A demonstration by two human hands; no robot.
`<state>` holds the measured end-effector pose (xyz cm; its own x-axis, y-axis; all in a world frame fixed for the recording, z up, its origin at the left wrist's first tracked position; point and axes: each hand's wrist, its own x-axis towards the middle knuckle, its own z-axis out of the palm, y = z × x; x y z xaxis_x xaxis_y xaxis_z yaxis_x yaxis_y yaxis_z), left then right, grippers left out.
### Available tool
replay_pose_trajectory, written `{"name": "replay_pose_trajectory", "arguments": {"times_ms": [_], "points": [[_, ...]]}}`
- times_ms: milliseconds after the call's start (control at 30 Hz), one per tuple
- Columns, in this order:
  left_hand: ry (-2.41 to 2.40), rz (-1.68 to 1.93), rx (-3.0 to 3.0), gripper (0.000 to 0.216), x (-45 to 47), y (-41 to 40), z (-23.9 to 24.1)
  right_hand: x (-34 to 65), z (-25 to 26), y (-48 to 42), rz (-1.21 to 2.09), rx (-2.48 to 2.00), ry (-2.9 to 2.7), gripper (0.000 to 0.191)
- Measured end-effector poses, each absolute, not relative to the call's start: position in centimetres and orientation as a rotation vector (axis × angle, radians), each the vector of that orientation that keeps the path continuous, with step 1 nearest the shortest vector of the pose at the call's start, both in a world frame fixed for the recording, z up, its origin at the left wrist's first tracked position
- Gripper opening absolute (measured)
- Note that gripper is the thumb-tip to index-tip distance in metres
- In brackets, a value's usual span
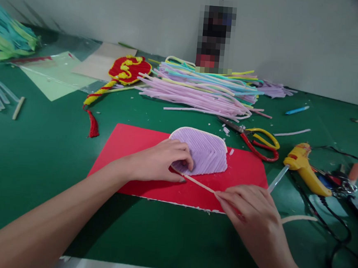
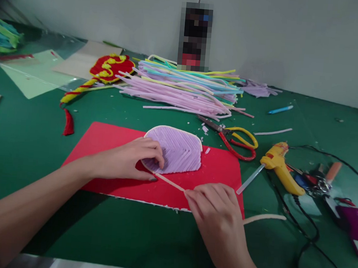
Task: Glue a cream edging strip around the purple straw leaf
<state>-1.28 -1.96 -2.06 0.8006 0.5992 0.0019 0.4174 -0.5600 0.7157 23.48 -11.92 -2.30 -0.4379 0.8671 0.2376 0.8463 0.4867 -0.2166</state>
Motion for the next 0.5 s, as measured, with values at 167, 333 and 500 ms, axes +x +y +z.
{"name": "replay_pose_trajectory", "arguments": {"times_ms": [167, 333, 500], "points": [[0.747, 0.300, 2.256, 0.016, -1.26, -1.93, -2.03, 23.52, -2.41, -11.92, 0.129, -1.452, -2.411, 0.022], [0.753, 0.299, 2.248, 0.016, -1.25, -1.95, -1.93, 23.55, -2.39, -11.89, 0.088, -1.439, -2.432, 0.022], [0.755, 0.300, 2.248, 0.016, -1.24, -1.96, -1.91, 23.62, -2.31, -11.92, 0.040, -1.426, -2.473, 0.024]]}}
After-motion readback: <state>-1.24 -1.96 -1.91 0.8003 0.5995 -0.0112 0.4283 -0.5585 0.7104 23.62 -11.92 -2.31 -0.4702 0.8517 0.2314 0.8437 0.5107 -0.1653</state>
